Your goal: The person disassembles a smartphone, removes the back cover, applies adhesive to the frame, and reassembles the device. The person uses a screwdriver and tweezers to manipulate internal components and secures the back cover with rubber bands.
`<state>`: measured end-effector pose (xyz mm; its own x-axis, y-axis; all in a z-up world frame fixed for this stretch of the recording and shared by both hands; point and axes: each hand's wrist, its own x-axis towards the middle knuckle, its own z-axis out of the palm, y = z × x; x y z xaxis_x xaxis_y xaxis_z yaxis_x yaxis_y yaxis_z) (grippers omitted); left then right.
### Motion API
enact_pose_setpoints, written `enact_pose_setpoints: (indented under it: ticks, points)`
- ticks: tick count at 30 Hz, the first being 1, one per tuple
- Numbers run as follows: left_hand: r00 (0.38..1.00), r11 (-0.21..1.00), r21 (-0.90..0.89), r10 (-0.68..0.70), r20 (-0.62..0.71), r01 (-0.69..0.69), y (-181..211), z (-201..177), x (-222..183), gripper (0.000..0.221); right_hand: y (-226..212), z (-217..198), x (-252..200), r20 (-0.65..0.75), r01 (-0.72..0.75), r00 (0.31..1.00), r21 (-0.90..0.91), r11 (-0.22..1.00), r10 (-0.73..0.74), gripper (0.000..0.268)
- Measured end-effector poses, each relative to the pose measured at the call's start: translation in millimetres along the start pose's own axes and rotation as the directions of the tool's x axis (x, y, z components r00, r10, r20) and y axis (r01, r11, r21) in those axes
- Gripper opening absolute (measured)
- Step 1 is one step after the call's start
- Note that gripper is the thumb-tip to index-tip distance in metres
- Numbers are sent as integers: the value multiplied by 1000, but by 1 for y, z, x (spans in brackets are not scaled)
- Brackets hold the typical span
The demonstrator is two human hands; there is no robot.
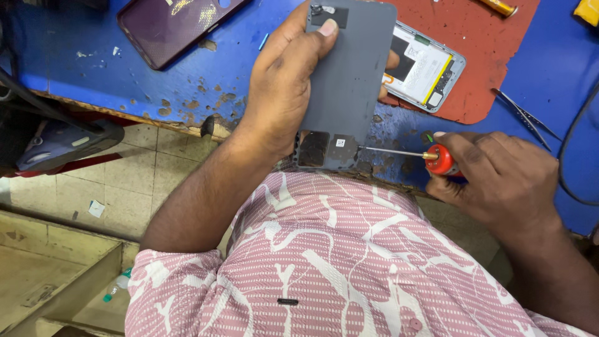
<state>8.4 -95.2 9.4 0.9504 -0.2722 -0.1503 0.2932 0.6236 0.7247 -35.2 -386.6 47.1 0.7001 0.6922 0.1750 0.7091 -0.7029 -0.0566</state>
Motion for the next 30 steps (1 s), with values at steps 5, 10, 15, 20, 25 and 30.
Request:
enact_pose_setpoints:
  ticks: [5, 10, 15, 20, 25, 30]
  points:
    - [1000, 998, -58, -3, -15, 2, 0, -2, 2, 33, -2, 2, -2, 34, -9, 999, -1, 1000, 9, 54]
    - [999, 999, -43, 18, -26, -19, -2, -6, 3, 29, -4, 4, -4, 23, 10, 1000, -4, 1000, -10, 53]
    - [996, 997, -59, 51, -70, -56, -2, -8, 7, 30, -5, 5, -8, 22, -1, 1000, 17, 1000, 1, 52]
    - [990, 994, -84, 62, -128, -73, -1, -9, 6, 32, -5, 12, -16, 39, -59, 998, 62, 996, 57, 41]
    - [964, 978, -90, 167, -206, -189, -2, -7, 5, 30, -7, 11, -18, 95, -268, 962, 520, 811, 257, 36]
    - [915, 927, -138, 306, -263, -350, -17, 7, 2, 26, -22, 19, -1, 255, -337, 887, 927, 165, 384, 40]
